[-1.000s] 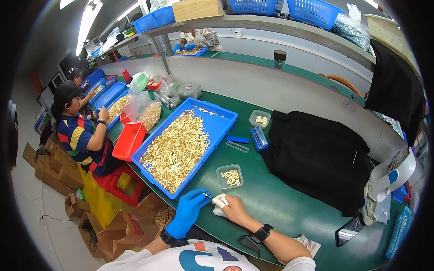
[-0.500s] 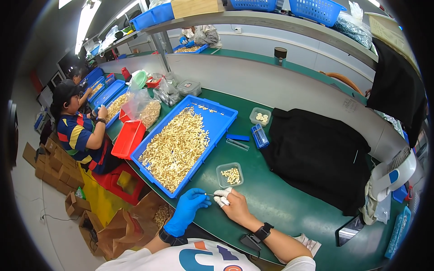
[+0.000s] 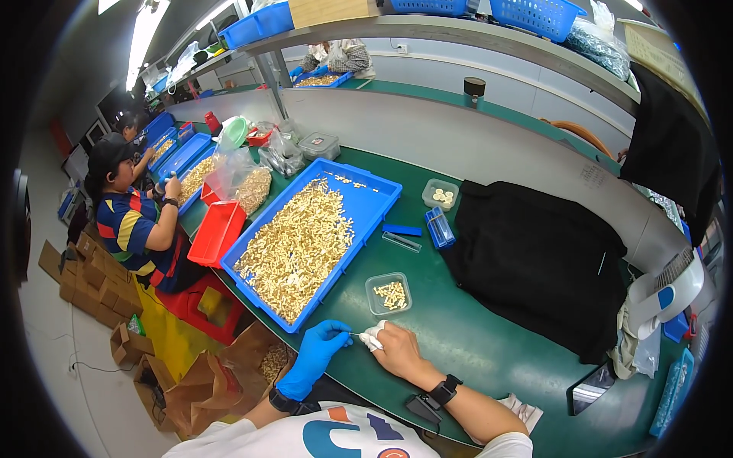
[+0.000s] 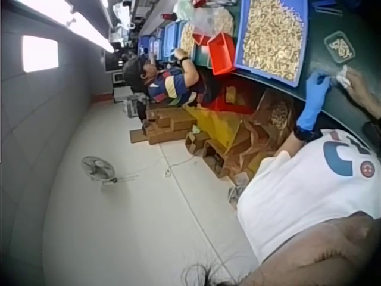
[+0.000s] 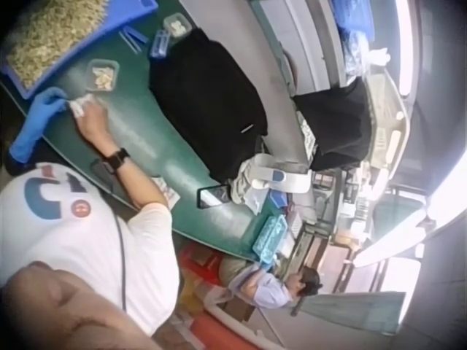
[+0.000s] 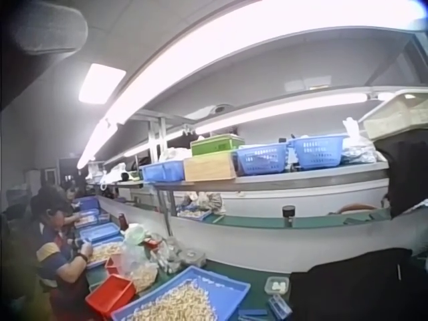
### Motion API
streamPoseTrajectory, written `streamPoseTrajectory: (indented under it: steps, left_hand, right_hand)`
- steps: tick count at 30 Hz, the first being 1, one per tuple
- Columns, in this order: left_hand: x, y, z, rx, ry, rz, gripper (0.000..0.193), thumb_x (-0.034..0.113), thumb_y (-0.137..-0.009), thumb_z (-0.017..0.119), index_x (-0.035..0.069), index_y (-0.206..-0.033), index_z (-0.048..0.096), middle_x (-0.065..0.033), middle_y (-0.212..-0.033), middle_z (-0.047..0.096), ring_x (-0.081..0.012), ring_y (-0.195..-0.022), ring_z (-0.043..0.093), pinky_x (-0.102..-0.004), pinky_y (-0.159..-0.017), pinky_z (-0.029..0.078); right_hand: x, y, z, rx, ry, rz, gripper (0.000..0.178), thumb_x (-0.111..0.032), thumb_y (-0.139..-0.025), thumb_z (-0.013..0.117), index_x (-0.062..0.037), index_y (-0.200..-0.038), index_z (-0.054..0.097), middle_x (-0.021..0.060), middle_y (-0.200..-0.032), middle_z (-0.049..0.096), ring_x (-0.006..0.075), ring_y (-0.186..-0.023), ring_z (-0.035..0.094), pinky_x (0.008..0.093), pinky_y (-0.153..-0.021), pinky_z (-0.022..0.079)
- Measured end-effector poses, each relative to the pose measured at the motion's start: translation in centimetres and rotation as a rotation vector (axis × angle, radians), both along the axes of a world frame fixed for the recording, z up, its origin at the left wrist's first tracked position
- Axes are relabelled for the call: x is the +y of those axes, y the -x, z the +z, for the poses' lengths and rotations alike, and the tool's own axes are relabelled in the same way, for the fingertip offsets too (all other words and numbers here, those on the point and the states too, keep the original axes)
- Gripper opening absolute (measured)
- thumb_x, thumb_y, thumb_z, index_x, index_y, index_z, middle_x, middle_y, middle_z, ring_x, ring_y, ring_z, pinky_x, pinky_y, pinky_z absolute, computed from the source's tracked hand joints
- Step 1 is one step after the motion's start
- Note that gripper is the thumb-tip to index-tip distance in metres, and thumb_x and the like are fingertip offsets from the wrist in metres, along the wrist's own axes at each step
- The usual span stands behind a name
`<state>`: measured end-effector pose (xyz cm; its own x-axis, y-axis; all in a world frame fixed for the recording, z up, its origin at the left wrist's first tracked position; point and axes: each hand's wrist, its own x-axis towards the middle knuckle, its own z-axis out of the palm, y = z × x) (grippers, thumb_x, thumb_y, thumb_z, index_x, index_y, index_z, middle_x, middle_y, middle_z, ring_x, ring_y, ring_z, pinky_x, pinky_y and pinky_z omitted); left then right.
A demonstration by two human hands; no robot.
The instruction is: The person picks up a metal component from a blue tray, wipes it with a cloth, and places it into a small clear container.
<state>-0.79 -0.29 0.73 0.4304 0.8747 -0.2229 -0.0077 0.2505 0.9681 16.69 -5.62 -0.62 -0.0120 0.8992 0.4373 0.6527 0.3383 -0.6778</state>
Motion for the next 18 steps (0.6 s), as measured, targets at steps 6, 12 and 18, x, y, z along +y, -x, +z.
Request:
streamPoseTrajectory:
  steps: [6, 12, 18]
  left_hand:
    - [-0.1, 0.2, -0.3, -0.008, 0.001, 0.022, 0.014, 0.003, -0.082, 0.059, -0.001, -0.095, 0.058, -0.0070, -0.086, 0.061, -0.0135, -0.079, 0.059, -0.0239, -0.074, 0.047]
    - [-0.2, -0.1, -0.4, -0.023, -0.012, 0.028, 0.014, 0.003, -0.082, 0.059, -0.001, -0.095, 0.059, -0.0073, -0.086, 0.061, -0.0137, -0.080, 0.059, -0.0242, -0.074, 0.048]
    - [-0.1, -0.1, -0.3, -0.003, -0.046, 0.056, 0.015, 0.001, -0.080, 0.059, -0.001, -0.095, 0.059, -0.0072, -0.087, 0.061, -0.0140, -0.080, 0.059, -0.0241, -0.074, 0.048]
  right_hand:
    - [0.1, 0.7, 1.3, 0.178, 0.096, -0.001, 0.014, -0.017, -0.077, 0.065, -0.0049, -0.083, 0.061, 0.0120, -0.075, 0.057, 0.0298, -0.065, 0.058, 0.0376, -0.056, 0.046]
    - [0.1, 0.3, 0.3, 0.089, 0.131, 0.012, 0.016, -0.018, -0.080, 0.062, -0.0043, -0.088, 0.059, 0.0137, -0.075, 0.060, 0.0318, -0.066, 0.058, 0.0385, -0.059, 0.046]
    - [0.0, 0.5, 1.3, 0.158, 0.177, 0.029, 0.016, -0.017, -0.081, 0.060, -0.0039, -0.090, 0.059, 0.0143, -0.075, 0.060, 0.0324, -0.068, 0.059, 0.0386, -0.060, 0.047]
